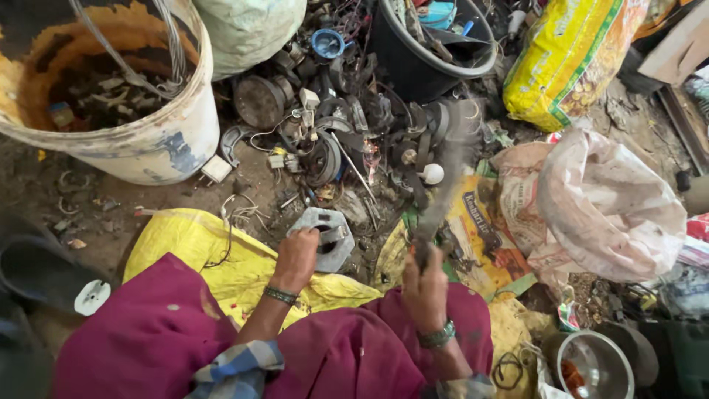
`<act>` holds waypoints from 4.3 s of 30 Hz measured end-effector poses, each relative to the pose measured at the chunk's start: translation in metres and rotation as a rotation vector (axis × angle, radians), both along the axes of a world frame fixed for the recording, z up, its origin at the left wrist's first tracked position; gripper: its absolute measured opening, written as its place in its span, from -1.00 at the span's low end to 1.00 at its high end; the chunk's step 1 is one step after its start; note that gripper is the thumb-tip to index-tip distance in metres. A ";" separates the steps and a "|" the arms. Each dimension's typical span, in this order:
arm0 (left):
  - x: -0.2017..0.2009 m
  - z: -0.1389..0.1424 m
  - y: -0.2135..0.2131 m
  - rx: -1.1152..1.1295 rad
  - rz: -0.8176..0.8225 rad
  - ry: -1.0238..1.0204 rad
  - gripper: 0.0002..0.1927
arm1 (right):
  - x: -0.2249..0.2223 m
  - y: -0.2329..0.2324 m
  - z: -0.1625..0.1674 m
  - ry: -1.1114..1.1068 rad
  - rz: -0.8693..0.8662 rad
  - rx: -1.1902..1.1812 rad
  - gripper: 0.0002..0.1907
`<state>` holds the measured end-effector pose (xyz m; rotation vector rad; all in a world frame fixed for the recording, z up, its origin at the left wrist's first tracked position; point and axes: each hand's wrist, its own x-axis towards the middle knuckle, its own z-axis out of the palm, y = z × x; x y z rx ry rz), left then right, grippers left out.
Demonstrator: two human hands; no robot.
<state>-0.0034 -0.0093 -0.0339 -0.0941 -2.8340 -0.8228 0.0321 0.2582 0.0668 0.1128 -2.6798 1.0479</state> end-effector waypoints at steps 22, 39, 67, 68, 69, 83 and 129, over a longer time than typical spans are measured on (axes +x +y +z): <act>0.003 0.002 -0.013 0.186 -0.010 0.040 -0.76 | 0.013 -0.012 -0.125 -0.256 0.148 0.050 -0.61; -0.014 0.008 -0.031 0.313 0.135 0.013 -0.56 | 0.020 -0.037 -0.107 -0.226 0.211 0.117 -0.56; -0.018 -0.005 -0.029 0.348 0.115 0.088 -0.59 | -0.012 -0.020 0.008 -0.044 0.095 -0.274 -0.72; -0.018 -0.005 -0.029 0.342 0.129 0.095 -0.58 | -0.017 -0.017 0.014 0.138 0.183 -0.315 -0.77; -0.019 -0.005 -0.029 0.334 0.132 0.080 -0.57 | -0.019 -0.016 0.012 0.319 0.272 -0.355 -0.81; -0.016 0.003 -0.030 0.309 0.124 0.074 -0.66 | -0.019 -0.026 -0.004 -0.342 -0.050 -0.112 -0.74; -0.017 -0.002 -0.031 0.264 0.124 0.057 -0.68 | -0.007 -0.025 -0.110 0.050 0.234 0.353 -0.74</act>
